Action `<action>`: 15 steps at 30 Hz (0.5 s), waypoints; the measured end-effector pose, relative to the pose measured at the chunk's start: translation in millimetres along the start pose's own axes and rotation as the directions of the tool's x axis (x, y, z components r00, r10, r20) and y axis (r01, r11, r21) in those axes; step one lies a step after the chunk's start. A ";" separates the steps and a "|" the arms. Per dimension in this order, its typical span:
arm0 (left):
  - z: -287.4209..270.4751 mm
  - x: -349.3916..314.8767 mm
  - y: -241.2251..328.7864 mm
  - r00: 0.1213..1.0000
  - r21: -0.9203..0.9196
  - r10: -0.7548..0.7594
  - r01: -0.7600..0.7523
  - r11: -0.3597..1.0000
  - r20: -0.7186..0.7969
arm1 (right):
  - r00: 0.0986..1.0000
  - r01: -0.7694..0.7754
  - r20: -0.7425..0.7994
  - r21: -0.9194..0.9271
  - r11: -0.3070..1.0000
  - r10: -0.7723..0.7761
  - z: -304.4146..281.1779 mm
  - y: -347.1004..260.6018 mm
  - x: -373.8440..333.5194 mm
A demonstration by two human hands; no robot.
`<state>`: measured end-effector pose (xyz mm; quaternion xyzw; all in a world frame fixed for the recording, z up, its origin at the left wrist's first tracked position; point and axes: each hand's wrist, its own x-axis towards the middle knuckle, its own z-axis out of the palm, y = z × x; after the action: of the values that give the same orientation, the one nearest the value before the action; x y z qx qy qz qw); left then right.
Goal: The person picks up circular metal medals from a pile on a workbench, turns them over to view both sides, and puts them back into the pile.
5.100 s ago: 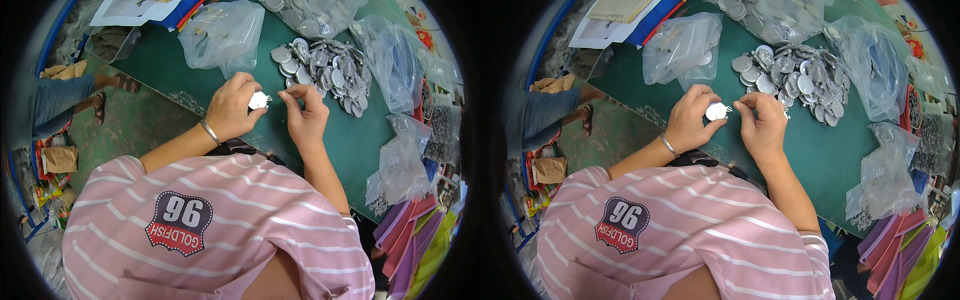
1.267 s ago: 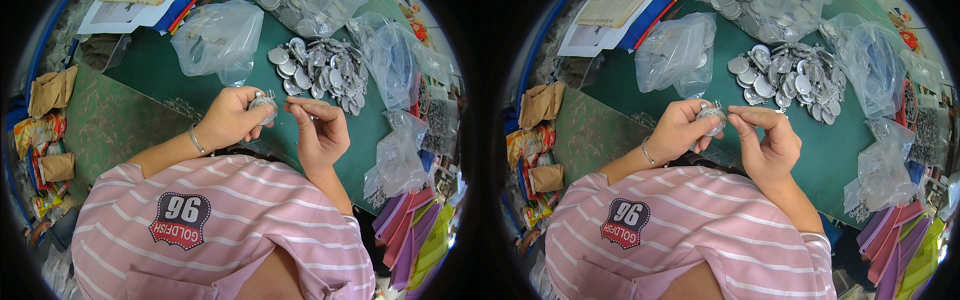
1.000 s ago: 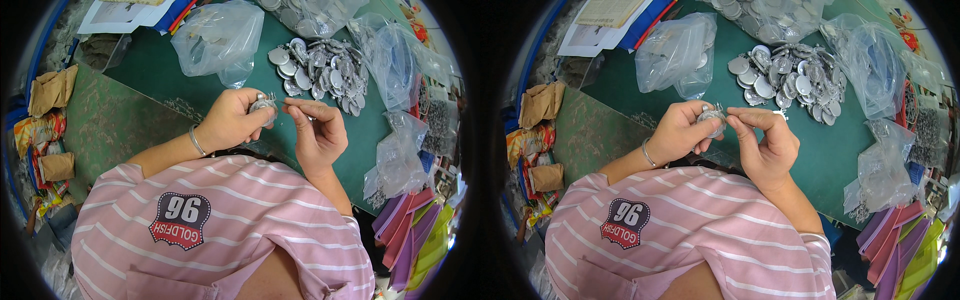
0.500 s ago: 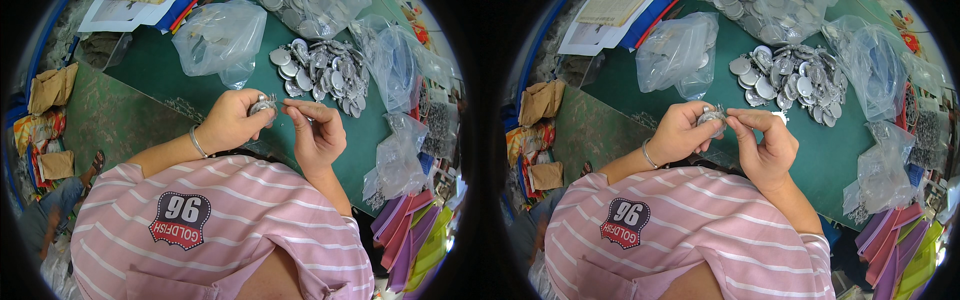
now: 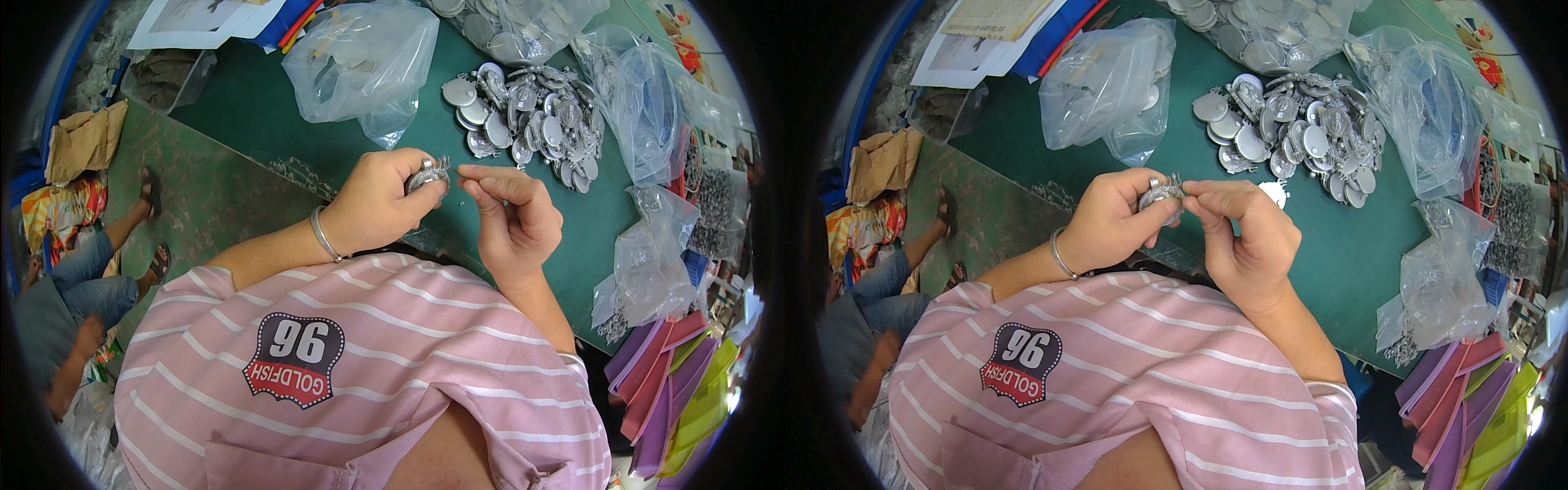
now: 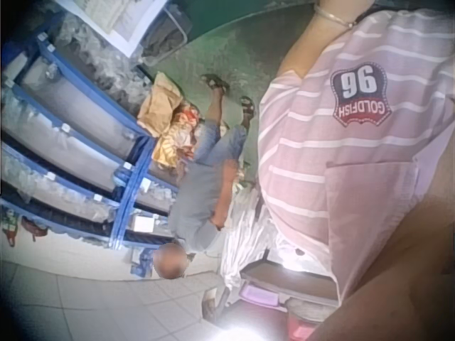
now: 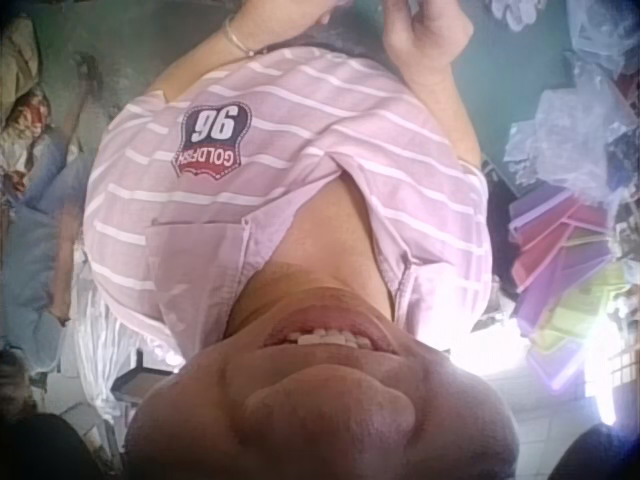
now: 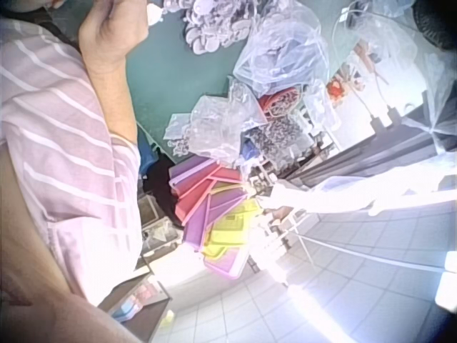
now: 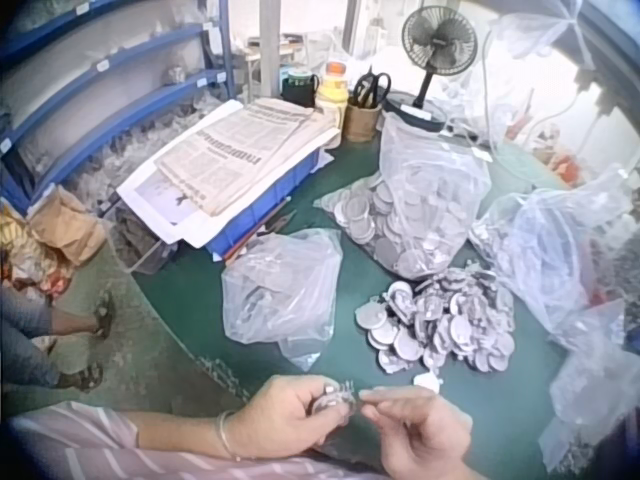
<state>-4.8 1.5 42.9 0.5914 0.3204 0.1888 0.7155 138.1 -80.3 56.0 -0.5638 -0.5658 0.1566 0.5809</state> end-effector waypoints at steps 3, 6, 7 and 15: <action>-0.9 -0.5 -0.7 1.000 0.026 0.018 -0.018 1.000 0.000 | 0.996 0.083 0.032 -0.056 0.995 -0.081 1.2 -0.7 1.3; -1.1 -0.9 0.7 1.000 0.022 -0.003 0.003 1.000 0.003 | 0.965 0.254 0.107 -0.157 0.954 -0.240 0.5 2.5 4.1; -1.1 -0.9 1.2 1.000 0.021 -0.009 0.009 1.000 0.000 | 0.962 0.265 0.108 -0.162 0.951 -0.250 0.9 3.5 4.0; -4.4 0.7 -4.6 0.989 0.209 0.119 -0.136 0.968 0.091 | 0.941 -0.309 -0.074 0.211 0.927 0.330 2.2 -3.1 -2.3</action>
<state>-7.9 4.1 37.9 0.6914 0.2721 0.1758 0.6457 134.2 -82.1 56.9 -0.5962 -0.4158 0.2734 0.6300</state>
